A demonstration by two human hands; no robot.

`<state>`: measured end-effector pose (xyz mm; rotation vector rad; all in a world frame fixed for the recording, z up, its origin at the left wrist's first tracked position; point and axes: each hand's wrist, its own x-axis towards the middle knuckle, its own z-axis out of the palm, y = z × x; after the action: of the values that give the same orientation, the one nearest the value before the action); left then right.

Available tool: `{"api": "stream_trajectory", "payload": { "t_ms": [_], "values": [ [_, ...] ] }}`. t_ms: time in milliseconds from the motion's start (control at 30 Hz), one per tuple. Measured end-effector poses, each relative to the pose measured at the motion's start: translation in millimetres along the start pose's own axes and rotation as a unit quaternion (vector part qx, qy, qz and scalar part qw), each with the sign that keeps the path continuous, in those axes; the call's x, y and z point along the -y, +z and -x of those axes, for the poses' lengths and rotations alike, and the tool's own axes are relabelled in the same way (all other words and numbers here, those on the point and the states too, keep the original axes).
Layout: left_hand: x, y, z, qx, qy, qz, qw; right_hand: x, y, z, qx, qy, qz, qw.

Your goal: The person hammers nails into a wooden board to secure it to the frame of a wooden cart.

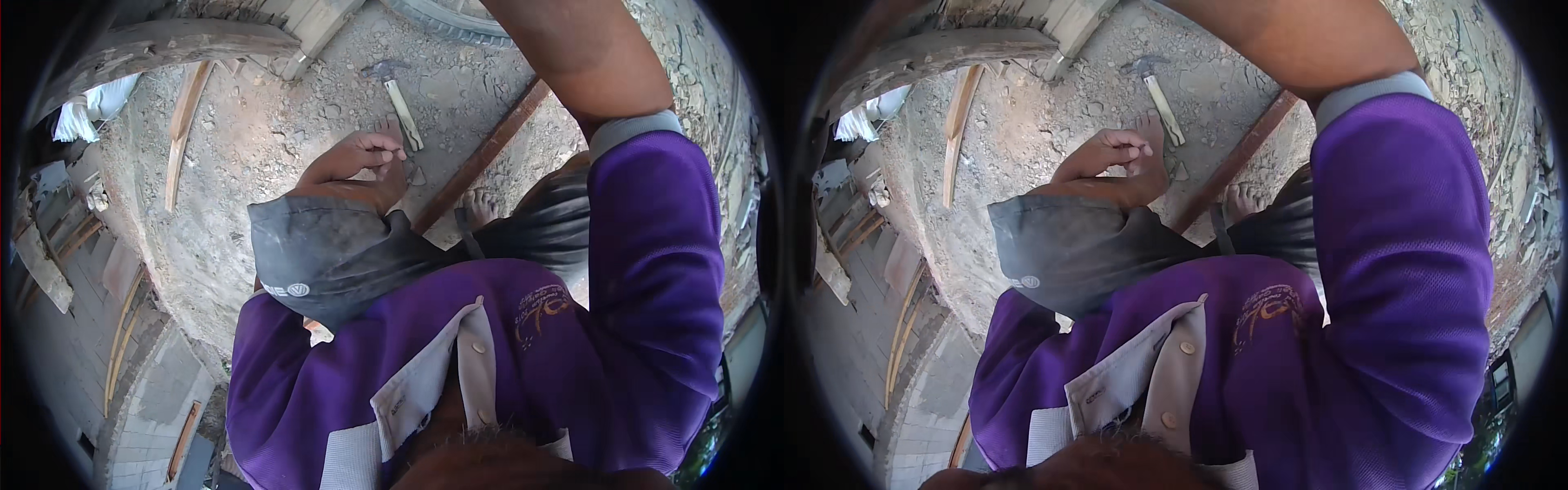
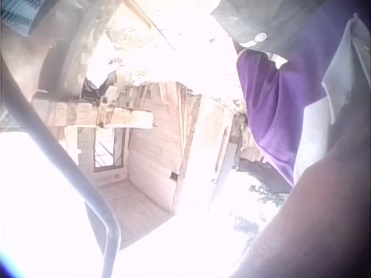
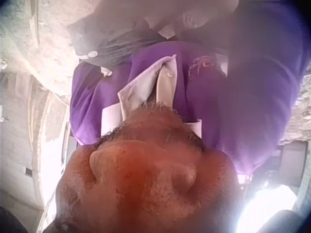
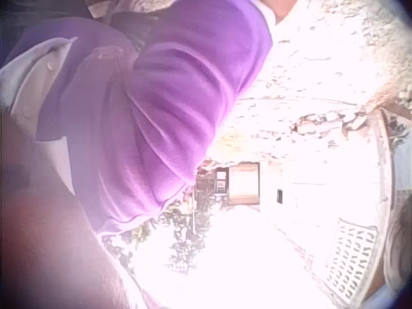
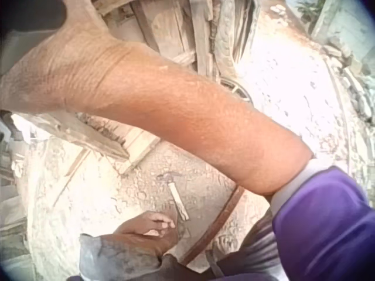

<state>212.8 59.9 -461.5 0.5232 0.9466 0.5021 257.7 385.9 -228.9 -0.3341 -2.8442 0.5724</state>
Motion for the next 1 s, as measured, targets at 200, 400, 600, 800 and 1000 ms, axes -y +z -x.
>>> {"api": "stream_trajectory", "payload": {
  "t_ms": [200, 400, 600, 800, 1000],
  "values": [
    [7, -18, -3, -0.057, -0.089, -0.119, 0.987, -64, 226, 145, 0.307, 0.302, -0.224, 0.874],
    [-35, -37, -15, -0.182, -0.006, -0.179, 0.967, -10, 391, 240, 0.281, 0.496, -0.245, 0.784],
    [-117, -44, 33, -0.313, 0.067, -0.225, 0.92, 24, 398, 202, 0.251, 0.539, -0.263, 0.76],
    [-185, -24, 49, -0.394, 0.147, -0.345, 0.839, 20, 419, 206, 0.17, 0.551, -0.271, 0.771],
    [-291, 15, 37, -0.384, 0.314, -0.58, 0.646, 0, 416, 209, 0.068, 0.59, -0.623, 0.51]
  ]
}}
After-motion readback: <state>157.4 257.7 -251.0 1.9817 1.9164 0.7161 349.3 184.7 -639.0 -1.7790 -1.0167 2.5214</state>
